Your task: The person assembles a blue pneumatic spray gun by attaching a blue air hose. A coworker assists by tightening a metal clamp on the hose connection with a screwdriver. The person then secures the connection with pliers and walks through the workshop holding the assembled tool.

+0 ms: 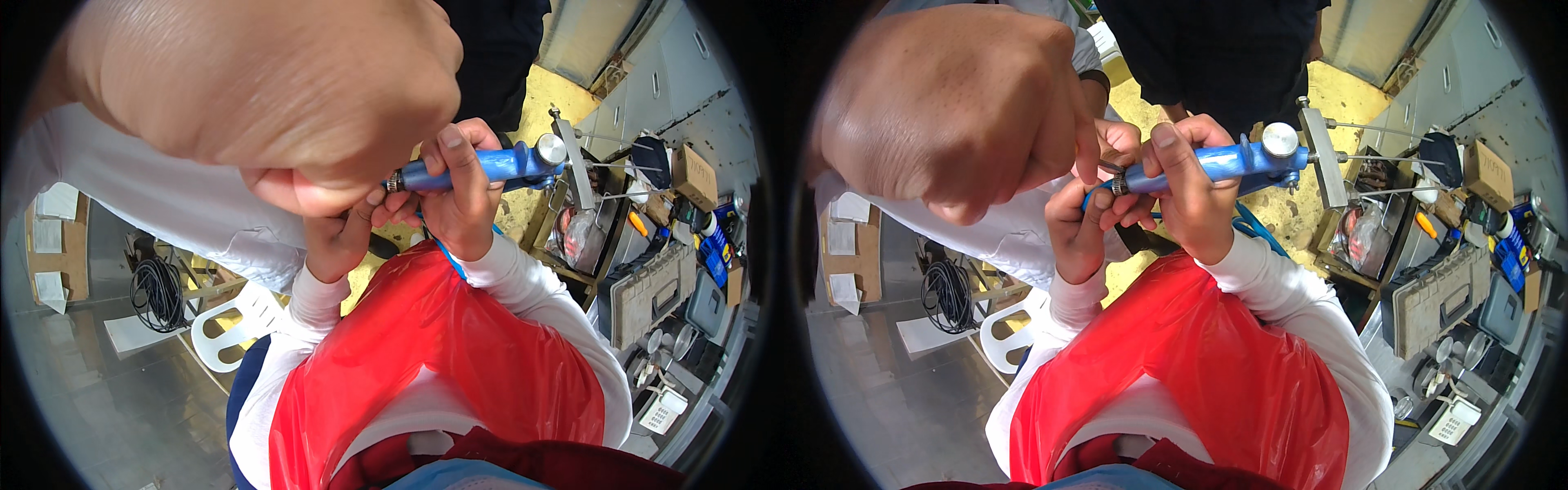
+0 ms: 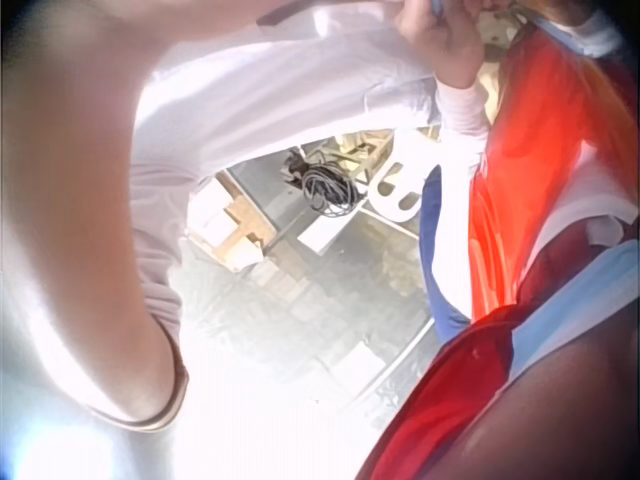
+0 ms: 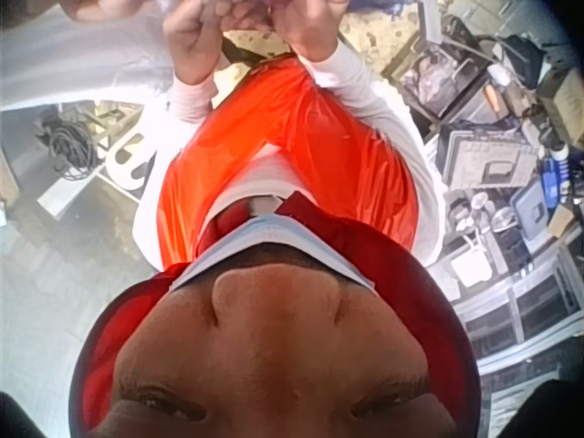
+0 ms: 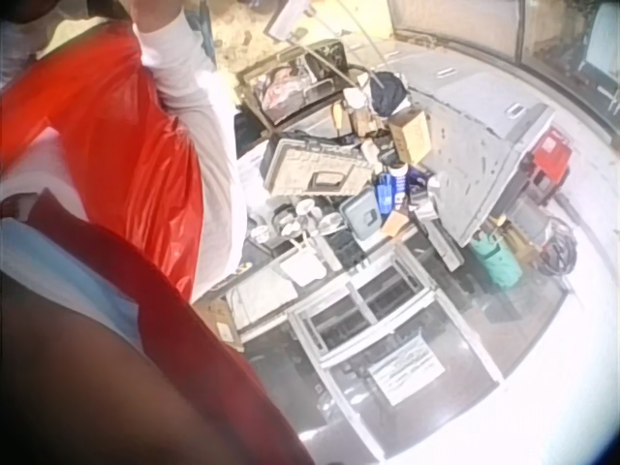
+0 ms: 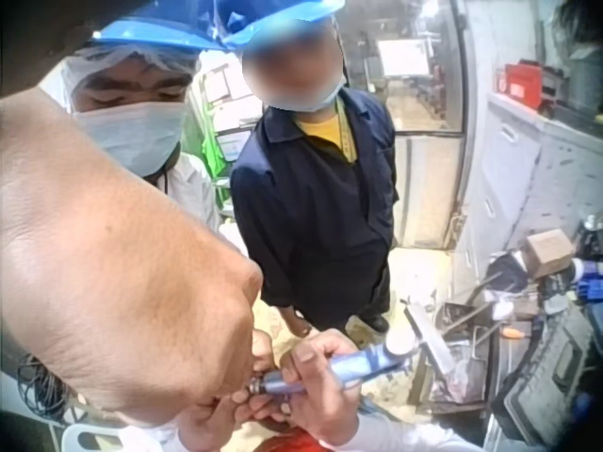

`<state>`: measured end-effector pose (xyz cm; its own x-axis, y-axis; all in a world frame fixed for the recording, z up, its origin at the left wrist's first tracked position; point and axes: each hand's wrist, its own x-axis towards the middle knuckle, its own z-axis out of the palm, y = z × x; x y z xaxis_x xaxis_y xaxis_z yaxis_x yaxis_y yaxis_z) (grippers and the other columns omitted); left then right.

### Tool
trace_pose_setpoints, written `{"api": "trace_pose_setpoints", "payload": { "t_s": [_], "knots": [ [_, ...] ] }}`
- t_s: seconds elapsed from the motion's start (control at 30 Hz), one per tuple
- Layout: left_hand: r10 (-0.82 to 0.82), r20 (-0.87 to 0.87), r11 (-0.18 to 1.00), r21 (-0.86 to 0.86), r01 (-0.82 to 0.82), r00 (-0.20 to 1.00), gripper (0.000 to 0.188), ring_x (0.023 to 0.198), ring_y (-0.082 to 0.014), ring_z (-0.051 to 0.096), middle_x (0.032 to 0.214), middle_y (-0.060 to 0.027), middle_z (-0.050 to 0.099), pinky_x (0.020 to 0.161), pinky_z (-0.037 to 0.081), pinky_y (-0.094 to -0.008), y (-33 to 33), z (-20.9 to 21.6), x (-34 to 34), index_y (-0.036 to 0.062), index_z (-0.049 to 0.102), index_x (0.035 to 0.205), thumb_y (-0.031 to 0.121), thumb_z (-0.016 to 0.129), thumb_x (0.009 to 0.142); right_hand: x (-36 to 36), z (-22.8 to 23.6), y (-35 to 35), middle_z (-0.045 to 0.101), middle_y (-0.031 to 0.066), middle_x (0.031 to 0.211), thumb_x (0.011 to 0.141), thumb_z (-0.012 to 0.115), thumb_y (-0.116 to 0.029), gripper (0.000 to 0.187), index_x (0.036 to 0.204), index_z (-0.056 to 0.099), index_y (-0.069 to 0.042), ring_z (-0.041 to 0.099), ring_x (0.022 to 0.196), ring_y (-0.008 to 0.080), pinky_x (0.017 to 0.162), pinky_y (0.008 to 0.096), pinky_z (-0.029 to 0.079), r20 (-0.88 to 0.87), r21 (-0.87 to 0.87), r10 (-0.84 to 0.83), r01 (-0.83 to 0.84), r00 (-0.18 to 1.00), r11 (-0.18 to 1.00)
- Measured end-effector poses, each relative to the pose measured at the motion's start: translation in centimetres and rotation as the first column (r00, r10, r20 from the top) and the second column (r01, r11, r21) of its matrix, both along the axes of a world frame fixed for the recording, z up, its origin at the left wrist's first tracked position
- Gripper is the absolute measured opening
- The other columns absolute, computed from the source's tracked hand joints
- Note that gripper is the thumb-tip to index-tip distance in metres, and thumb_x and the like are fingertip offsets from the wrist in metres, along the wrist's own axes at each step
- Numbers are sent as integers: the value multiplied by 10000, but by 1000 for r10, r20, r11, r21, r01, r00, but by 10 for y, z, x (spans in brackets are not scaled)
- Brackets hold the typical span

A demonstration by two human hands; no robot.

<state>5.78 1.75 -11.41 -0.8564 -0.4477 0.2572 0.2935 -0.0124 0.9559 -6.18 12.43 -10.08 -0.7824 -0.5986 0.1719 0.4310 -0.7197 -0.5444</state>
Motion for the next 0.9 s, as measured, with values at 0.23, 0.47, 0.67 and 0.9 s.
{"api": "trace_pose_setpoints", "payload": {
  "t_s": [0.23, 0.47, 0.67, 0.9],
  "knots": [
    [77, 44, 996, -52, -75, 996, 212, 738, -132, 608, 794, -28, 595, 691, 577, -317, 5, 8, 0, -56, 637, 1062, 134, 549, 1086, 1, -2, 0, 579, 75, 786, 1065, 599, -197, 202, 953, 483, -75, 631, 527, 158, 357, 286, 481, 26, -33, 7, -6, 1000, 999],
    [100, 84, 992, -92, -92, 991, 199, 785, -68, 588, 904, -37, 721, 704, 507, -238, -3, -3, 4, -64, 683, 1117, 111, 602, 1066, -4, -5, 1, 520, 53, 805, 1097, 521, -269, 220, 967, 419, -125, 683, 527, 284, 357, 359, 494, -107, 59, 27, -21, 994, 998],
    [62, 21, 998, -18, -62, 998, 186, 755, -98, 615, 813, -34, 670, 685, 523, -250, 4, 12, -2, -74, 672, 1109, 82, 580, 1065, -4, -2, 1, 517, 51, 806, 1088, 533, -253, 207, 961, 436, -120, 656, 513, 262, 359, 356, 487, -52, 64, 30, -26, 998, 998],
    [13, 8, 991, -133, -12, 1000, 186, 756, -158, 670, 811, -53, 620, 695, 612, -317, 7, 31, -6, -103, 610, 1137, 49, 522, 1077, -6, -4, -5, 547, 68, 801, 1075, 557, -188, 182, 947, 488, -78, 587, 598, 151, 418, 306, 515, 7, -56, -48, 48, 999, 997]
  ]
}}
